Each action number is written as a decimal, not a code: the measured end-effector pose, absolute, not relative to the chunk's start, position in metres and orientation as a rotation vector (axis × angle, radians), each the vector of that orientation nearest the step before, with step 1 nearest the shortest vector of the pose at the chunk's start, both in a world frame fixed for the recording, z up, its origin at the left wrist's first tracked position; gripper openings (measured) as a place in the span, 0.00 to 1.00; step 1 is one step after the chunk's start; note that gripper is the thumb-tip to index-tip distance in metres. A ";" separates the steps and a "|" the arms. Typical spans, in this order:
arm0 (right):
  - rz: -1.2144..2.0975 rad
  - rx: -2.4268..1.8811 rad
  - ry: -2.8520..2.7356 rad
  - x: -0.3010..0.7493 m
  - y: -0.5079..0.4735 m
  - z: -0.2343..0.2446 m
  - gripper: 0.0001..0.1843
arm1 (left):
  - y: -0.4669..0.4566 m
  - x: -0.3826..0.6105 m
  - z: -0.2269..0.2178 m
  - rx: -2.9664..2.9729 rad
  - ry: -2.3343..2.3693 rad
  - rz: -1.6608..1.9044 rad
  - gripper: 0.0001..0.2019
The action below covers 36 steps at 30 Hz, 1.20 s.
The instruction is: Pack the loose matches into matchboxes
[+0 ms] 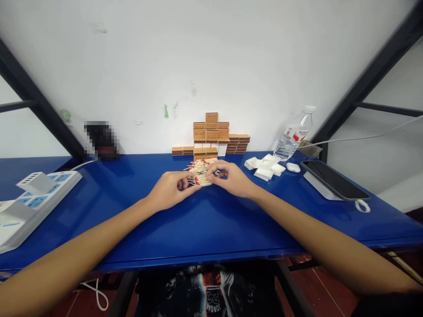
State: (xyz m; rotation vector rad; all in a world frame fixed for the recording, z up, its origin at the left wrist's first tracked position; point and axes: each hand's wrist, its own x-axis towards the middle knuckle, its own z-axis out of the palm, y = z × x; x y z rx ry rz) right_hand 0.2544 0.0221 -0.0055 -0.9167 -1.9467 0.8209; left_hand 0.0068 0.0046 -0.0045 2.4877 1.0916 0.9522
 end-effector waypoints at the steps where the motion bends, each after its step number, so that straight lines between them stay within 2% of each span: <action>1: 0.819 -0.916 -1.954 0.254 0.022 -0.006 0.07 | 0.004 0.007 -0.004 2.484 1.083 0.946 0.17; 18: 0.732 -0.906 -2.021 0.254 0.017 -0.003 0.06 | 0.003 0.007 -0.003 2.465 1.055 0.855 0.17; 24: 0.650 -0.968 -2.001 0.260 0.025 -0.001 0.15 | 0.003 0.006 -0.003 2.446 1.049 0.814 0.19; 28: 0.437 -1.219 -1.907 0.277 0.040 0.000 0.18 | 0.003 0.004 -0.002 2.565 1.033 0.580 0.19; 32: 0.261 -1.448 -1.965 0.295 0.052 -0.002 0.14 | 0.002 0.004 -0.002 2.622 1.033 0.490 0.20; 36: 0.298 -1.506 -2.108 0.298 0.054 -0.009 0.08 | 0.002 0.003 -0.002 2.672 1.032 0.488 0.19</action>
